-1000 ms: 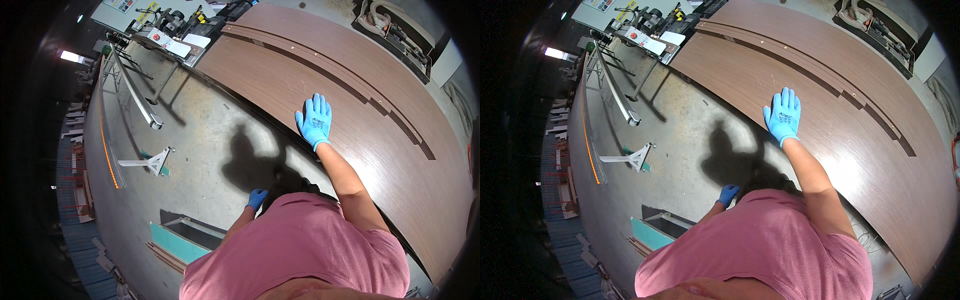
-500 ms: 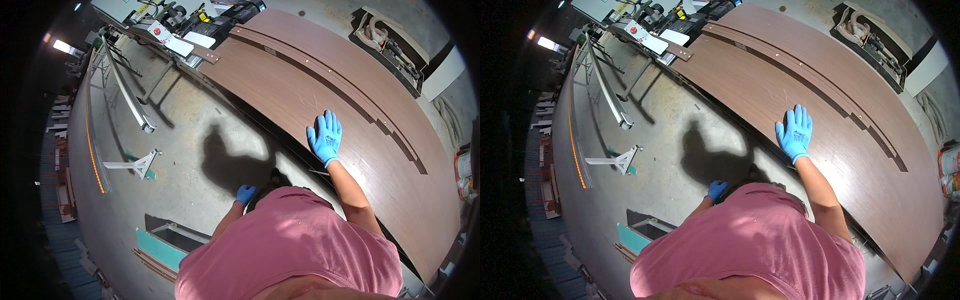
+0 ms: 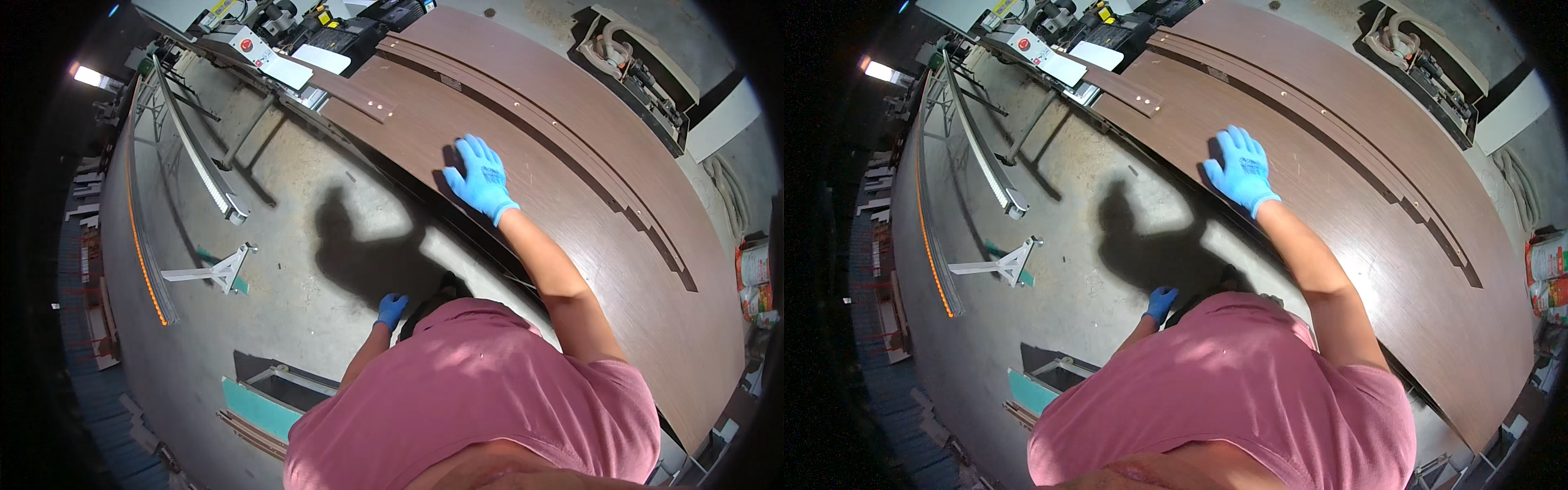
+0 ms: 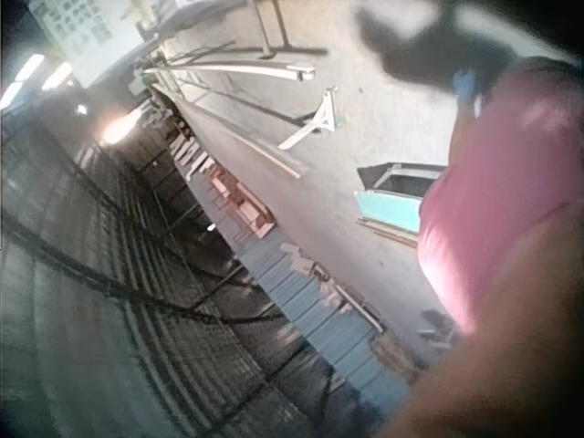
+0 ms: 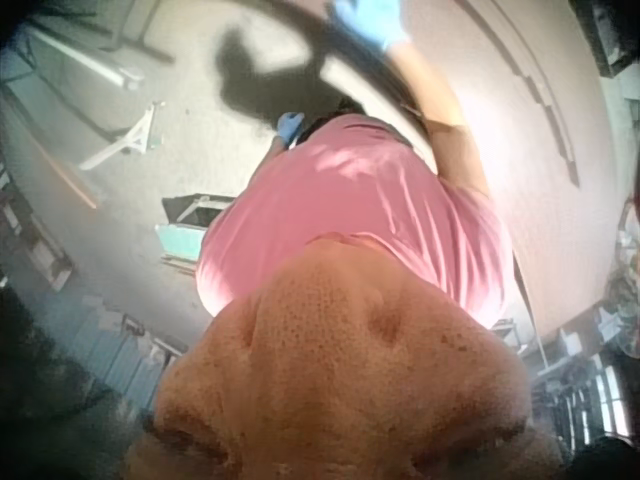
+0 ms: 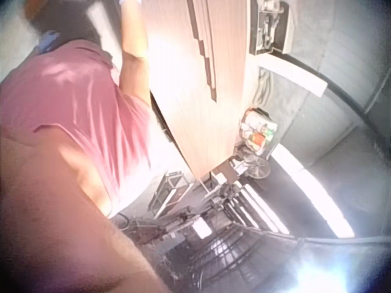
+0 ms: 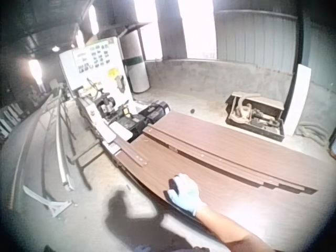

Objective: The person repeatedly picks up long brown wood planks from a stack and places them onto a large teal work surface. The person aligns the planks along the edge of the surface and then returns to the stack to retrieve more planks, repeating this process throughout the clip.

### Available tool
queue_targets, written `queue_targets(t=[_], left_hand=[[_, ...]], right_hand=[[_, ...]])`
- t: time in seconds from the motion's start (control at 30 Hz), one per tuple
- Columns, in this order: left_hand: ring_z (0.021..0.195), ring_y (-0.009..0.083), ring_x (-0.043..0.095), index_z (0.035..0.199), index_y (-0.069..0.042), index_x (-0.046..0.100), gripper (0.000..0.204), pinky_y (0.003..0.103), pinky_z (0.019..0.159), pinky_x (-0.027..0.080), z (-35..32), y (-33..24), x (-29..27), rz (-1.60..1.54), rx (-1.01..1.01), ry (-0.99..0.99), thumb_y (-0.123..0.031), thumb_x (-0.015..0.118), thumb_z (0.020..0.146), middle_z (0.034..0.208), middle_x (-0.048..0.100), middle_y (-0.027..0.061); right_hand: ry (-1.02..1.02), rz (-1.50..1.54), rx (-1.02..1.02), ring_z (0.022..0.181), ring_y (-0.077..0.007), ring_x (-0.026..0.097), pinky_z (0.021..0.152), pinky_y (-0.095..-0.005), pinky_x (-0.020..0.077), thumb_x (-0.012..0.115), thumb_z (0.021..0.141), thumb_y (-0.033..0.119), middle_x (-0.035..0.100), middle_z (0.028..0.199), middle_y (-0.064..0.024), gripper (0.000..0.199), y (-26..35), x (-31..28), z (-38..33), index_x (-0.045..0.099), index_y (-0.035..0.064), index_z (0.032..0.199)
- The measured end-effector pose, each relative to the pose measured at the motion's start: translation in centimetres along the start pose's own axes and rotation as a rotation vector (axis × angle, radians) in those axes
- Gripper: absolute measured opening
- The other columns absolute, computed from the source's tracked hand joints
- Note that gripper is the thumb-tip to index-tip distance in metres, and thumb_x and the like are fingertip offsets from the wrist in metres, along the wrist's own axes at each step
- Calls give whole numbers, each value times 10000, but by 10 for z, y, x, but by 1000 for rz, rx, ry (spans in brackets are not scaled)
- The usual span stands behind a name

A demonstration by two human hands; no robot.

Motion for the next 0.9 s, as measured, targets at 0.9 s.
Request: queue_targets(t=[0.9], left_hand=[[1005,203,706,1152,58,750,446,364,914,556,40,-13,-66,157,-6,71,-323,775,922,1096,778,156]], right_hand=[[-17,-125,-12,1205,-320,613,1059,-455,457,694,905,332,659,1223,-158,402,-12,13,13,611,62,1192]])
Point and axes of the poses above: each hand's wrist, its own z-axis towards the middle knuckle, its own x-axis out of the palm, y = z × x, the point moved 10 cm from there along z, towards the middle knuckle
